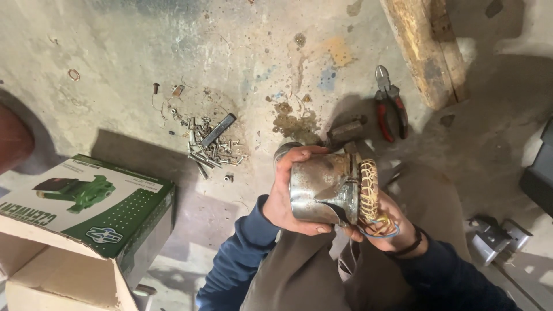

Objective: The person sits on the floor and uses pliers and a hammer to disassemble a cylindrical mechanical part, removing a coiled spring and other components. They then place the disassembled parts into a cardboard box.

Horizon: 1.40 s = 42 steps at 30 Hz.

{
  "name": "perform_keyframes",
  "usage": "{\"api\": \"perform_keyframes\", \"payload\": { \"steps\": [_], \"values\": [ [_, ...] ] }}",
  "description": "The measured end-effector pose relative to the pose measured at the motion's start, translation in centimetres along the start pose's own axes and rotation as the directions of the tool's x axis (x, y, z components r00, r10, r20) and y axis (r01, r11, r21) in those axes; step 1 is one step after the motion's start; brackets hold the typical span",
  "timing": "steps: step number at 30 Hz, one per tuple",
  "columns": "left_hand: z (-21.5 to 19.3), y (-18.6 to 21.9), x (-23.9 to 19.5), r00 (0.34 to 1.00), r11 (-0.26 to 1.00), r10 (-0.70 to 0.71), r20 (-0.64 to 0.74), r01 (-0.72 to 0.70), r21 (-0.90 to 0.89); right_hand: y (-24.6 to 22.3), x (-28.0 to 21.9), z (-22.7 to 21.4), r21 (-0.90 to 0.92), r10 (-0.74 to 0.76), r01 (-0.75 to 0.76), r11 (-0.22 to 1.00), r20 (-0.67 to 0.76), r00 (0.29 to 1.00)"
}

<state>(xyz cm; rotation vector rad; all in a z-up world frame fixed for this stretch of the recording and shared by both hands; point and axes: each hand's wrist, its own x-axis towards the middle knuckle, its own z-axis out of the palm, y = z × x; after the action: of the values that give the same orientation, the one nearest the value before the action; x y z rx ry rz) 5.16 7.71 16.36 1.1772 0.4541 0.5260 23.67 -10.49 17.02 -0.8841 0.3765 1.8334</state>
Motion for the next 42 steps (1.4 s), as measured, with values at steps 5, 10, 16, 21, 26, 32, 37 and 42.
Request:
{"api": "perform_keyframes", "payload": {
  "steps": [5, 10, 16, 21, 26, 32, 37, 42],
  "values": [
    [0.1, -0.3, 0.0, 1.000, 0.998, 0.005, -0.025, -0.003, 0.059, -0.2, 0.5, 0.0, 0.039, -0.070, 0.065, 0.997, 0.118, 0.991],
    [0.8, 0.1, 0.0, 0.990, 0.993, -0.117, -0.078, 0.115, -0.035, 1.5, 1.2, -3.3, 0.079, -0.127, 0.111, 0.991, 0.227, 0.966],
    [1.6, 5.2, 3.2, 0.982, 0.811, -0.114, -0.149, 0.179, 0.557, 1.7, 5.3, -2.5, 0.237, -0.217, 0.174, 0.956, 0.170, 0.961],
    [2.4, 6.6, 3.9, 0.987, 0.746, -0.117, -0.113, 0.162, 0.646, 6.0, 8.2, -2.3, 0.463, -0.471, 0.401, 0.790, 0.040, 0.881],
    [2.1, 5.4, 3.8, 0.999, 0.727, -0.042, -0.028, 0.049, 0.685, 10.8, 10.4, -1.6, 0.620, -0.657, 0.584, 0.524, -0.142, 0.740],
    [1.2, 2.1, 3.5, 0.998, 0.859, 0.012, 0.059, -0.040, 0.510, 9.9, 13.6, 5.5, 0.662, -0.695, 0.604, 0.443, -0.172, 0.698],
    [0.3, -0.2, 3.7, 0.972, 0.993, -0.049, 0.231, 0.073, -0.096, 10.0, 14.0, 5.7, 0.657, -0.637, 0.525, 0.542, -0.087, 0.766],
    [1.0, 1.2, 3.9, 0.967, 0.991, 0.019, 0.254, -0.051, 0.120, 10.2, 13.4, 5.1, 0.633, -0.561, 0.442, 0.636, -0.015, 0.827]
  ]
}}
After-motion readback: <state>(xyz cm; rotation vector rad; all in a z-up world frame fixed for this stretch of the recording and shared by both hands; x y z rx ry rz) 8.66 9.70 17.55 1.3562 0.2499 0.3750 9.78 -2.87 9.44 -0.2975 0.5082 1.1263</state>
